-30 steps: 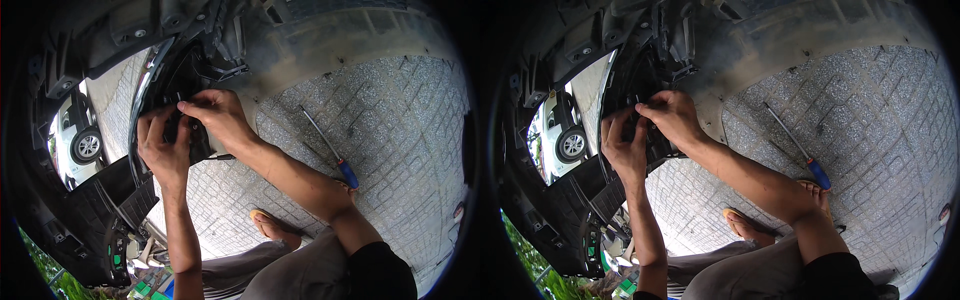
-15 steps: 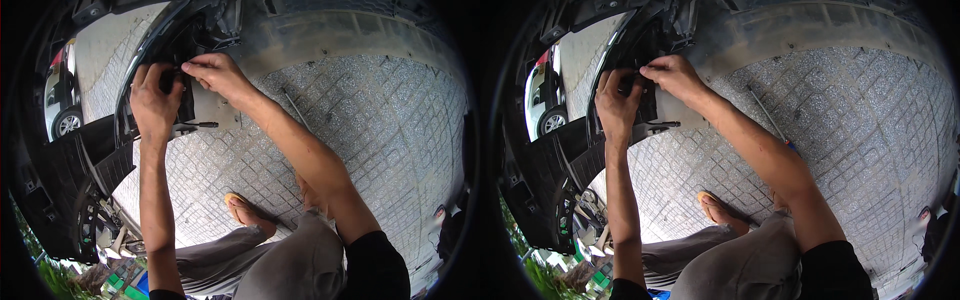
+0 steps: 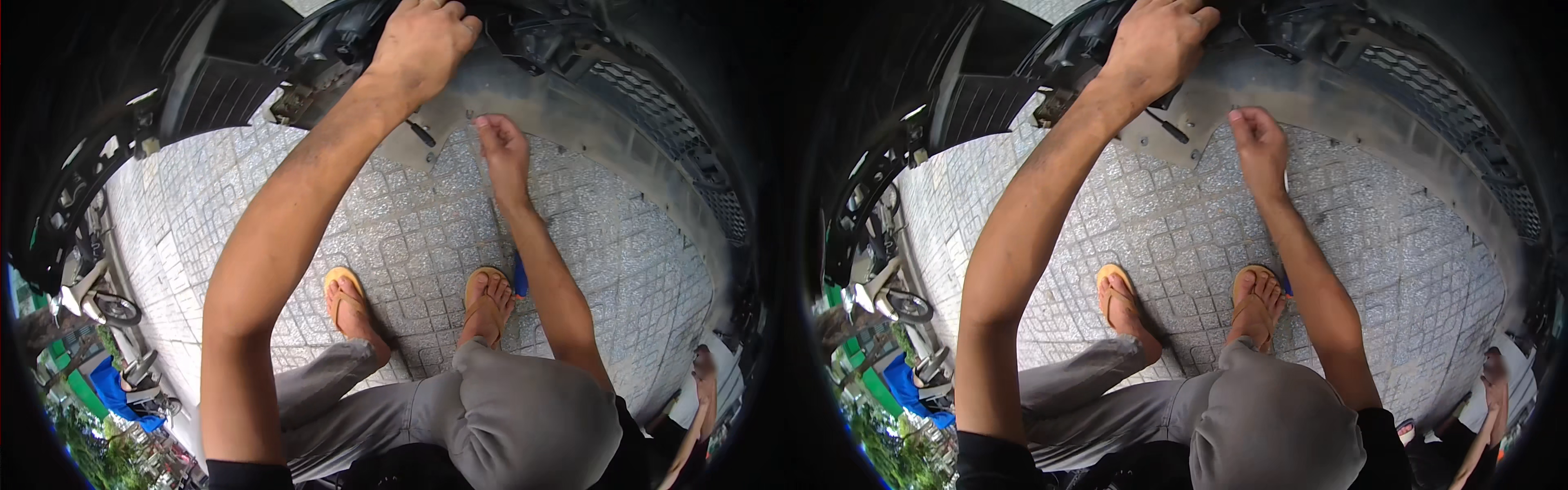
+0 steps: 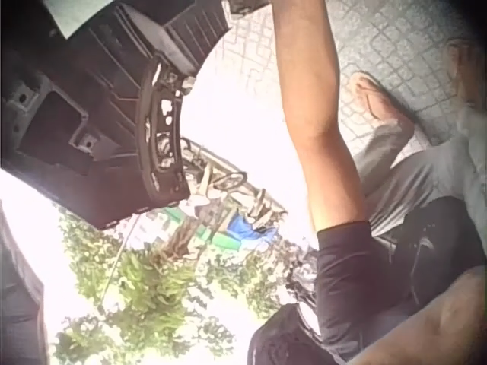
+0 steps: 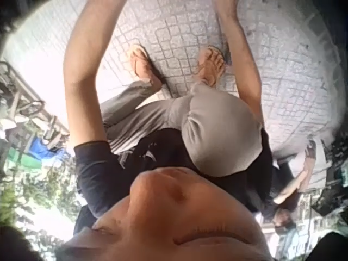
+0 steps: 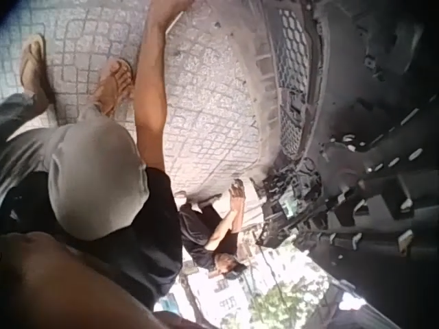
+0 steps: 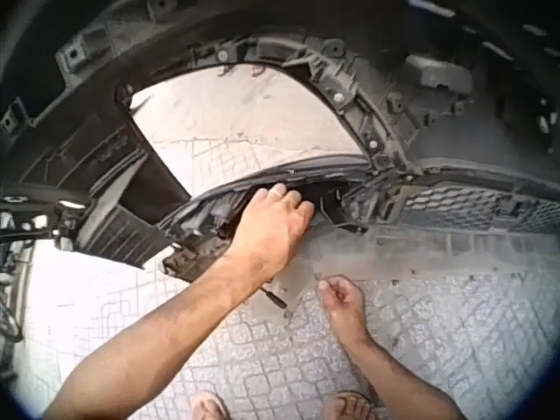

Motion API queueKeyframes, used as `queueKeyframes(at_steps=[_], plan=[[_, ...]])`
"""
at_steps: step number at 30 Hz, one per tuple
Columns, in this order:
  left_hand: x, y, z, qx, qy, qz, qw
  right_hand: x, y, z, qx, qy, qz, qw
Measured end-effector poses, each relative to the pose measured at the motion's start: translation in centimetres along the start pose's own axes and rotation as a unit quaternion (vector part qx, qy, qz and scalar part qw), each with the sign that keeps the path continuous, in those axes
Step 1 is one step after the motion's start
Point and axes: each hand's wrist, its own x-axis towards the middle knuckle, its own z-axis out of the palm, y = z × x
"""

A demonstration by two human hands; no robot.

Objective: Installing or repairing a component inside a car's front bumper cover using a screwdriver.

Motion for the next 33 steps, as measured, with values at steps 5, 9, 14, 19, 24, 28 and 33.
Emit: queueKeyframes(at_steps=[5,9,14,19,24,28,33], plan=[[-0.8,-1.7,-1.0,0.003,-0.015,-0.057,0.998,-5.4,1.6,1.4,-0.127,-0.182,0.037,0.974],[1.2,0.9,0.5,0.002,-0.047,-0.131,0.990,-5.3,0.1,0.1,-0.189,-0.286,0.034,0.939],[0.3,1.2,0.8,-0.001,-0.056,-0.198,0.979,-4.6,-3.4,2.9,-0.283,-0.468,-0.085,0.833],[-0.8,1.2,1.6,-0.029,-0.057,-0.199,0.978,-4.8,-13.9,5.0,-0.369,-0.629,-0.087,0.679],[-0.5,1.6,2.0,-0.026,-0.029,-0.223,0.974,-5.5,-28.4,11.0,-0.394,-0.723,-0.065,0.564],[2.0,1.6,0.0,-0.058,-0.071,-0.189,0.978,-8.8,-31.1,15.6,-0.527,-0.775,-0.020,0.347],[1.2,0.6,-0.3,-0.098,-0.112,-0.146,0.978,-11.9,-13.1,11.7,-0.362,-0.799,-0.263,0.402]])
